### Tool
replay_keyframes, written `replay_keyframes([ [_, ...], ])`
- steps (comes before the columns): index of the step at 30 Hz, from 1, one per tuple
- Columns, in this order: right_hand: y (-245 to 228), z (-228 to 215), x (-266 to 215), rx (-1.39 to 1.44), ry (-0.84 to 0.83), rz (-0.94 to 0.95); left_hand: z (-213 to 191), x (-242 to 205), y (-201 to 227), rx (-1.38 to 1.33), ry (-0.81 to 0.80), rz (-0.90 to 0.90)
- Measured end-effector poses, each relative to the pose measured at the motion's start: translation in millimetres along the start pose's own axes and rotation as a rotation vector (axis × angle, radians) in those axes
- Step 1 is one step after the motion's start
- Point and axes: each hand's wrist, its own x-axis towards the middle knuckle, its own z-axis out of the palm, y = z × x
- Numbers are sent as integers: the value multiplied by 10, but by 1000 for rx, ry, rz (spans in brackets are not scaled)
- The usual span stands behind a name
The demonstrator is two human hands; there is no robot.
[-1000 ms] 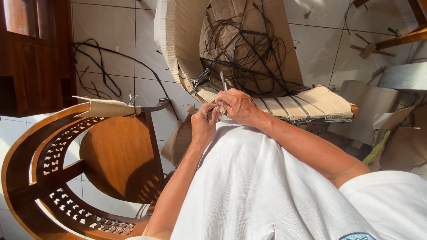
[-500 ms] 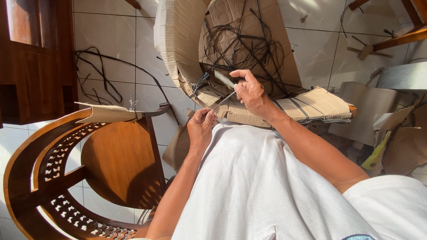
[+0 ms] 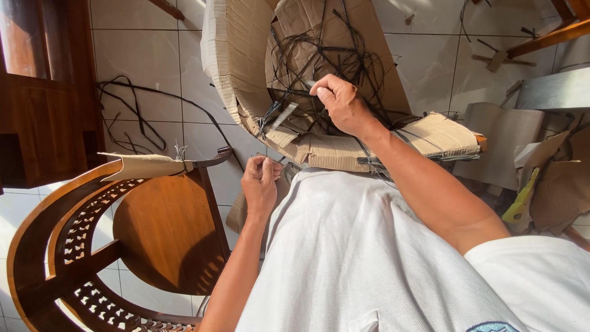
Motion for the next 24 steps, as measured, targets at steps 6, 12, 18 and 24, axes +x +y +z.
replay_keyframes([
  [6, -209, 143, 31, 185, -23, -21, -33, 89, -71, -137, 34, -3],
  [12, -1039, 273, -191, 225, -461, -30, 177, 211, 21, -202, 0, -42],
  [18, -1250, 589, -291, 183, -714, -147, 411, 456, -361, 290, 48, 251],
  [24, -1214, 593, -158, 94, -667, -46, 285, 172, 397, 221, -45, 176],
])
